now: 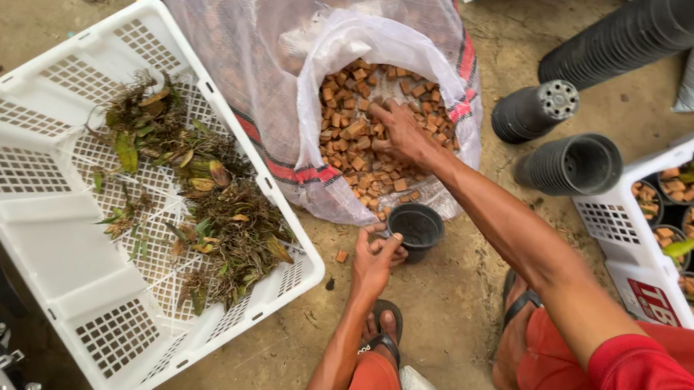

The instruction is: The person sits on the floor and fills small black plastic pots with brown clay pebbles from a large bag. They then place small green seedlings into the pots and add more pebbles to secure them. The finished potted plants are placed into a white plastic crate.

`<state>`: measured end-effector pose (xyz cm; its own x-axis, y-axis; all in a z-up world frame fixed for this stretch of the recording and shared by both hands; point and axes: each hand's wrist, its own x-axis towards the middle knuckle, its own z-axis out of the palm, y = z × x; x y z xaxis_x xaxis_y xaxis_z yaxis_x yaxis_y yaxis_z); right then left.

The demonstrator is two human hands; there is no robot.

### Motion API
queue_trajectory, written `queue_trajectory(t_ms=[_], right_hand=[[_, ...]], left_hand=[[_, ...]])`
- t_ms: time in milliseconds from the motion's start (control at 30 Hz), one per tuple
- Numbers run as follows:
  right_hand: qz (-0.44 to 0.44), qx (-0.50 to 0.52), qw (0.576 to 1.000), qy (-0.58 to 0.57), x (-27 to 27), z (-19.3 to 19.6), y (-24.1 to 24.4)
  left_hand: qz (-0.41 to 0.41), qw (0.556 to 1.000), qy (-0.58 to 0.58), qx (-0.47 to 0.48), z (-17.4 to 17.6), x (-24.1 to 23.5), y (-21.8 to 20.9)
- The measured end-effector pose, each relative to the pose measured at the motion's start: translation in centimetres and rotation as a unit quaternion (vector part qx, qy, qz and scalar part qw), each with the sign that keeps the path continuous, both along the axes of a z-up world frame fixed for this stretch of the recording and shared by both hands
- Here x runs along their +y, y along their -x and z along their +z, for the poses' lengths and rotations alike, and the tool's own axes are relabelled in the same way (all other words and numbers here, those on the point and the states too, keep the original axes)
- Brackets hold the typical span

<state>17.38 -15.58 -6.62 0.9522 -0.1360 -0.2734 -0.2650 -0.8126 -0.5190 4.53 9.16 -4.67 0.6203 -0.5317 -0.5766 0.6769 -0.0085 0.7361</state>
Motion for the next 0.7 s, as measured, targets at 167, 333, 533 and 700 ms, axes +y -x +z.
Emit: queue_trajectory(t_ms=[167, 333, 533, 700], right_hand=[[-0.151, 0.070, 0.906, -0.388, -2.1, 2.6, 2.2], [-0.172, 0.190, 0.822, -0.508, -0.5, 7.9, 8.9], [0.051, 0.135, 0.926, -0.350, 3.6, 9.6, 14.6], [0.067, 0.100, 0.965, -0.231, 4.4, 10.1, 16.2]], left_hand=[[-0.003, 1.000, 0.008, -0.003, -0.7, -0.8, -1.1], [0.013, 1.000, 0.025, -0.011, -1.4, 0.0, -0.2], [-0.013, 0.990, -0.048, -0.134, 0.4, 0.8, 1.0], [-0.034, 0.966, -0.147, -0.210, 2.5, 1.0, 1.4]])
